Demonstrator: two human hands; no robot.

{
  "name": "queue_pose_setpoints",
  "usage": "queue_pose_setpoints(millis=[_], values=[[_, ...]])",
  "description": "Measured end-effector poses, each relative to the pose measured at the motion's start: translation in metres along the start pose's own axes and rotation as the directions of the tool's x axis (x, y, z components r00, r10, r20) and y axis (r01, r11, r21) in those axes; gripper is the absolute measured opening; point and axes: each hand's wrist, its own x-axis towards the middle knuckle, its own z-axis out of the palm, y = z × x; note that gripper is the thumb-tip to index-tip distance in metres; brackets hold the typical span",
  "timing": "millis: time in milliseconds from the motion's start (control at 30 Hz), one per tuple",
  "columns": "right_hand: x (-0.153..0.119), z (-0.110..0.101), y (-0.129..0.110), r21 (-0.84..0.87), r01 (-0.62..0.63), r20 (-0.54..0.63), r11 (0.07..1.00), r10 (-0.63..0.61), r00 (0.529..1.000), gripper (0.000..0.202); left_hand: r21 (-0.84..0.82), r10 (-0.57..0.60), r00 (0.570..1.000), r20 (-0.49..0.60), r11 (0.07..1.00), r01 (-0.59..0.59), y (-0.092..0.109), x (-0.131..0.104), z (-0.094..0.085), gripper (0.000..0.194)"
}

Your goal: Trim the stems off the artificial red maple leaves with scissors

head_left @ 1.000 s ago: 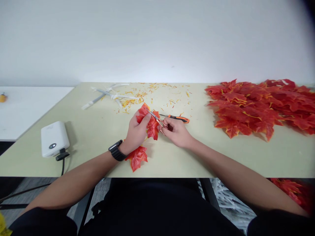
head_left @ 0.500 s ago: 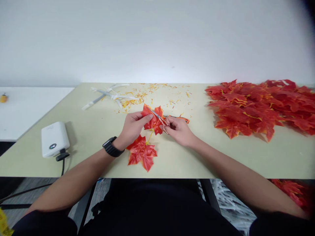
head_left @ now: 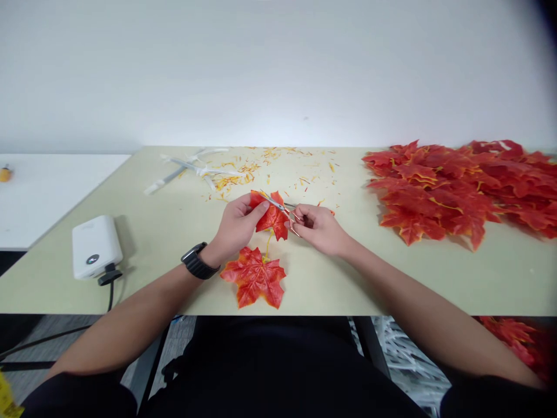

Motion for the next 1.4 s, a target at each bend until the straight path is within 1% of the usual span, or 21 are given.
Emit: queue_pose_setpoints(millis=[233,400,533,700,900,1133,1400], values=[[0.001,-0.007,0.001,-0.012,-0.045,0.053,0.999,0.046,0.998,0.030,-0.001,0.002,1.000,0.019,1.000,-0.002,-0.003,0.000,-0.001,0.021],[0.002,-0.010,0.003,0.037,-0.064,0.087,0.997,0.061,0.994,0.033,0.001,0.002,1.000,0.029,1.000,-0.002,-0.003,0.000,-0.001,0.020],[0.001,-0.012,0.003,0.054,-0.069,0.108,0.996,0.063,0.992,0.030,0.009,0.013,0.999,0.031,1.000,-0.013,-0.002,-0.001,-0.001,0.022],[0.002,-0.014,0.004,-0.020,-0.020,0.095,1.000,0.022,0.995,0.028,0.010,0.004,0.999,0.049,1.000,-0.005,0.000,-0.001,-0.001,0.024],[0.003,-0.017,0.007,-0.081,0.030,0.089,0.996,-0.023,0.996,0.029,0.022,-0.017,0.999,0.046,1.000,0.016,0.002,-0.002,0.000,0.018],[0.004,-0.017,0.007,-0.075,0.059,0.088,0.995,-0.052,0.995,0.032,0.046,-0.016,0.999,0.042,0.999,0.014,0.003,-0.002,0.000,0.018],[0.003,-0.015,0.008,-0.040,0.046,0.089,0.998,-0.042,0.995,0.032,0.021,-0.026,0.999,0.044,0.999,0.025,0.002,-0.003,0.001,0.019]])
